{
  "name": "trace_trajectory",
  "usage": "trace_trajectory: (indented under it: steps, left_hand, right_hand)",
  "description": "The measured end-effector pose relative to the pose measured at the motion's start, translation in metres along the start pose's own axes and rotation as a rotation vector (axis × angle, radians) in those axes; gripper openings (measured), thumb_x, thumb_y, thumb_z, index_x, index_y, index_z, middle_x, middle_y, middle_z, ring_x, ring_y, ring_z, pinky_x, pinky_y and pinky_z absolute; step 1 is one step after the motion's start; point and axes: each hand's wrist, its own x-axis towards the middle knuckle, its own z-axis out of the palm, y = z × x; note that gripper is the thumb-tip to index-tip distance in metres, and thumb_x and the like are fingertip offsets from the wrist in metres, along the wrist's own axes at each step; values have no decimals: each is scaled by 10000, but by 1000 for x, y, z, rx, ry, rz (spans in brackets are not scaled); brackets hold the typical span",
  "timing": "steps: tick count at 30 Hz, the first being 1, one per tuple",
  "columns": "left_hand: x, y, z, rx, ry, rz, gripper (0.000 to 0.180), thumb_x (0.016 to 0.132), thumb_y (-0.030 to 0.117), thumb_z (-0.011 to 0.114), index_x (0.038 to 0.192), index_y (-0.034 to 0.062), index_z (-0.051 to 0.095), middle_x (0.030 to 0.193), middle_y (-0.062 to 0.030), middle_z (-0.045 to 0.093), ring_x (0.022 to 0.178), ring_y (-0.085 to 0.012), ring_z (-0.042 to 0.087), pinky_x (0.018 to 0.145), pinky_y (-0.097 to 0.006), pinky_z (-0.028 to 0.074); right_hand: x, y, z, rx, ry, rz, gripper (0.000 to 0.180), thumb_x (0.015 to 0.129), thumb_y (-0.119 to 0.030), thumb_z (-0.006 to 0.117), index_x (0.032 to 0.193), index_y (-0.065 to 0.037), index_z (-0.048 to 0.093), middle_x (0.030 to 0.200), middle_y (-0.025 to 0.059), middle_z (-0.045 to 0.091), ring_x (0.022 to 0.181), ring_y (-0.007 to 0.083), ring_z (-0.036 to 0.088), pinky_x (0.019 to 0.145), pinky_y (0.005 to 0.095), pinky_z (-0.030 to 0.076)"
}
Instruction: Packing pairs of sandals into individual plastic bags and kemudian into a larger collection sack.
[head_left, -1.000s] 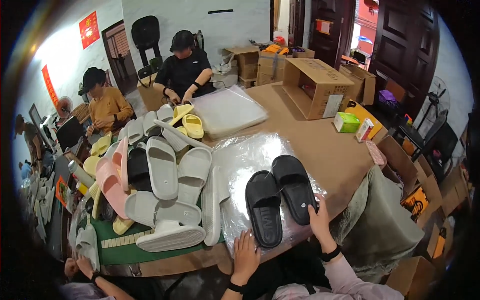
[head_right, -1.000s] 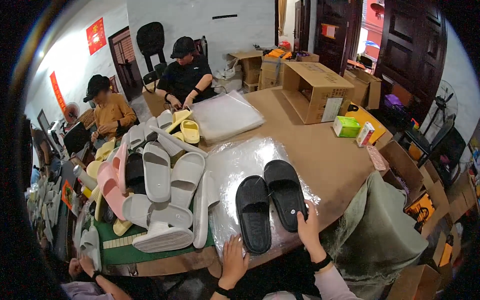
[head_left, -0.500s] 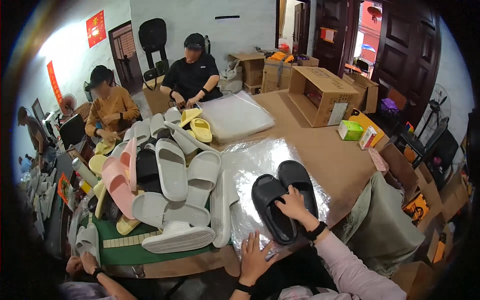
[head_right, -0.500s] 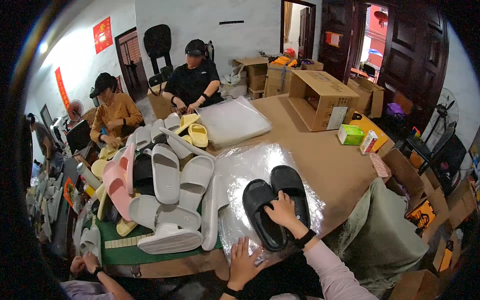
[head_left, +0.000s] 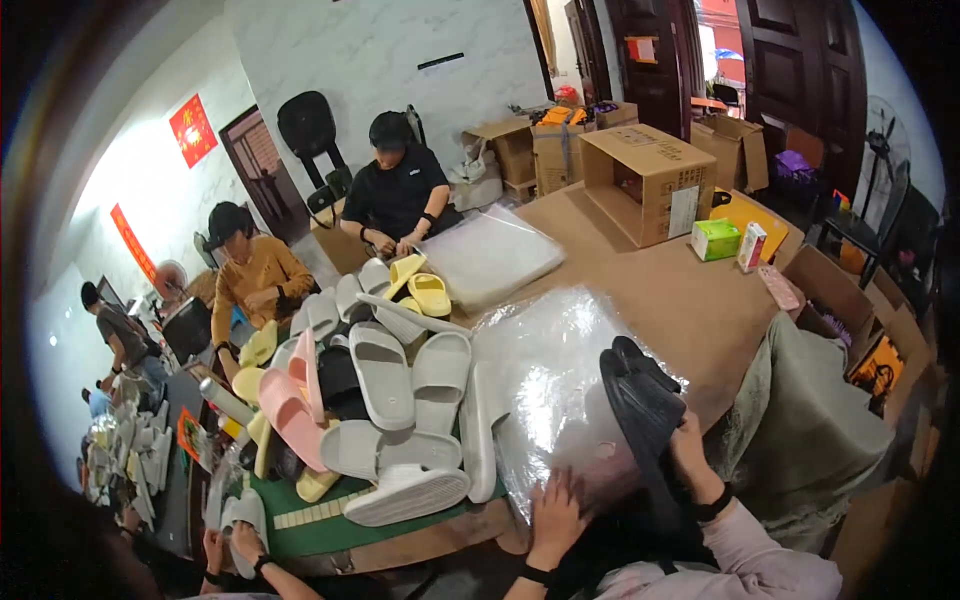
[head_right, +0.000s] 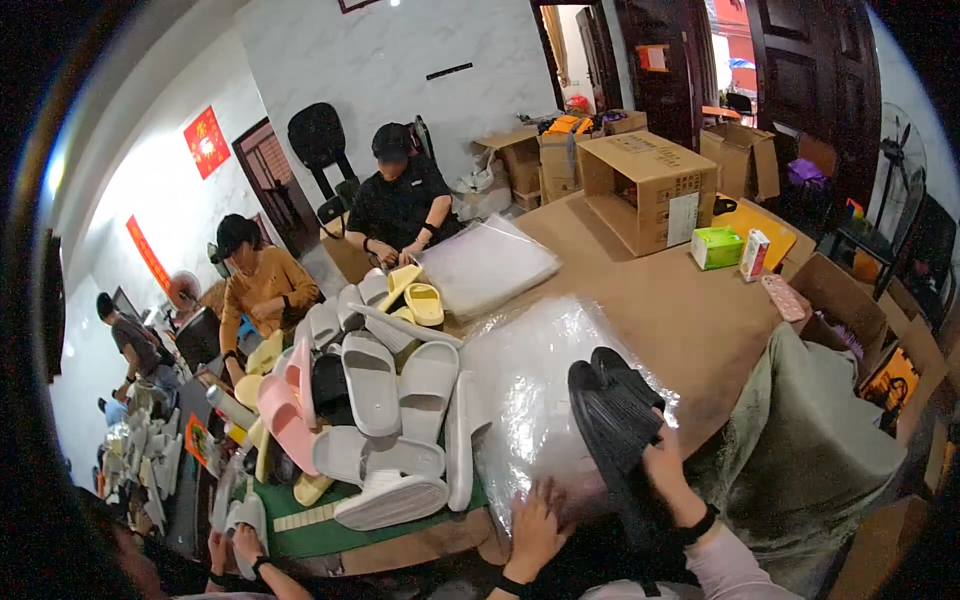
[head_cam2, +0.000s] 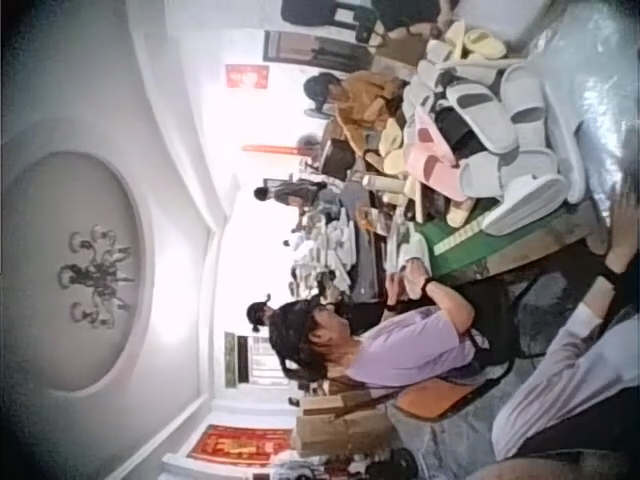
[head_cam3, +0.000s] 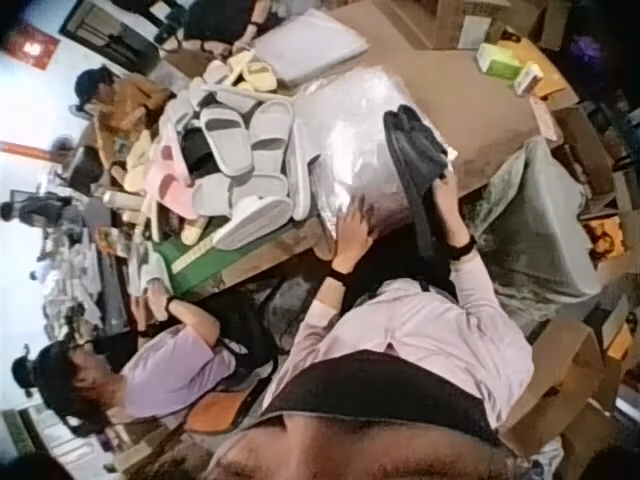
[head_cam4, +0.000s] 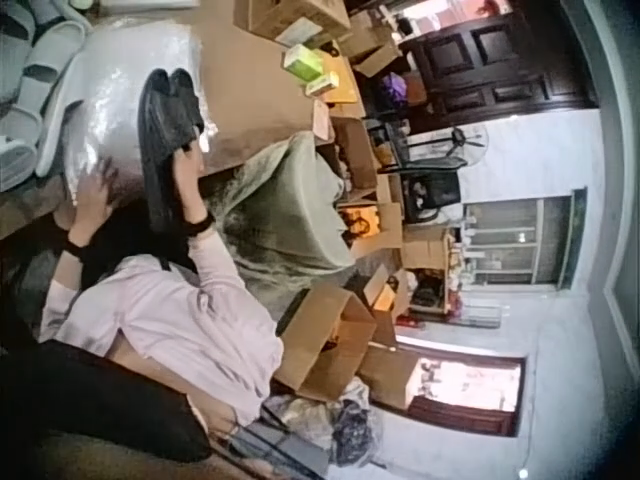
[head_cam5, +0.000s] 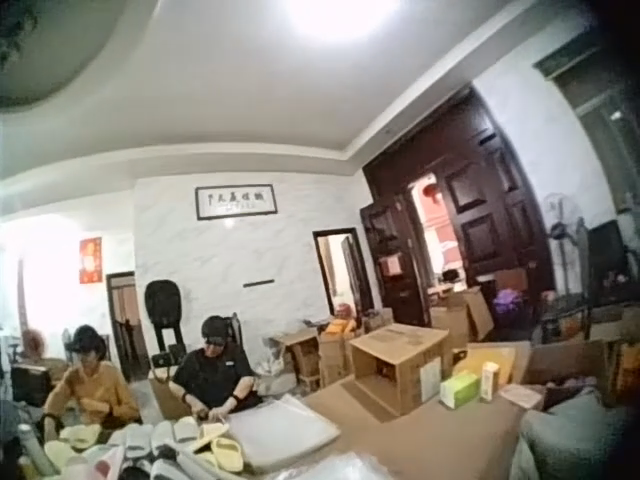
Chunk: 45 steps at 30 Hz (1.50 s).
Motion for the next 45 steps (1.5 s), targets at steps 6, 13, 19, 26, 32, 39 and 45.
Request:
trace_trajectory:
  steps: [6, 13, 19, 26, 32, 39, 45]
  left_hand:
    - [1, 7, -20, -53, 25, 93, 535, 830, 364, 655, 1284, 99, 556, 1303, -180, 510, 1187, -377, 463, 1001, -497, 354]
    - [-5, -5, -14, -149, 87, 144, 378, 782, 181, 631, 1148, 87, 640, 1258, -155, 544, 1153, -361, 499, 1002, -504, 366]
    - [4, -16, -20, -274, 175, 192, 364, 755, 96, 606, 1118, 94, 644, 1166, -110, 614, 1105, -321, 552, 971, -441, 415]
    - [24, -18, -27, -325, 475, 57, 249, 729, 111, 662, 978, 108, 650, 898, -68, 596, 852, -281, 571, 744, -415, 441]
    - [12, -11, 1, -300, 482, -17, 185, 761, 135, 668, 940, 110, 631, 954, -76, 632, 925, -280, 596, 843, -412, 431]
    - [-5, -11, 27, -304, 420, -40, 241, 803, 238, 690, 1019, 136, 656, 1280, -136, 541, 1253, -386, 443, 998, -582, 339]
    - [1, -1, -6, -291, 291, -109, 390, 786, 376, 696, 1092, 136, 663, 1363, -172, 480, 1250, -405, 442, 993, -587, 328]
  right_hand:
    - [-15, -59, 7, 137, -129, 97, 264, 896, 37, 558, 1157, 33, 600, 1070, 66, 659, 930, 137, 619, 817, 283, 523]
    - [-17, -108, 28, 54, -383, 201, 311, 918, -14, 560, 1224, 43, 558, 1128, 99, 642, 952, 148, 630, 802, 288, 546]
    - [-12, -106, 26, -221, -499, 33, 332, 910, -23, 579, 1234, 45, 551, 1144, 72, 641, 999, 139, 613, 922, 303, 497]
    - [-34, -97, 0, -182, -561, 113, 506, 906, -55, 619, 1362, 42, 423, 1271, 111, 576, 1112, 169, 567, 982, 321, 461]
    - [-51, -120, 2, -282, -664, 177, 483, 872, -68, 657, 1307, 57, 488, 1251, 110, 586, 1124, 164, 556, 993, 322, 435]
    - [-63, -87, -7, -396, -586, 9, 395, 816, -108, 714, 1170, 17, 592, 1083, 85, 661, 949, 138, 635, 816, 287, 507]
    - [-65, -79, -31, -302, -741, 95, 485, 846, -157, 695, 1267, 19, 530, 1200, 111, 605, 1094, 182, 582, 929, 320, 458]
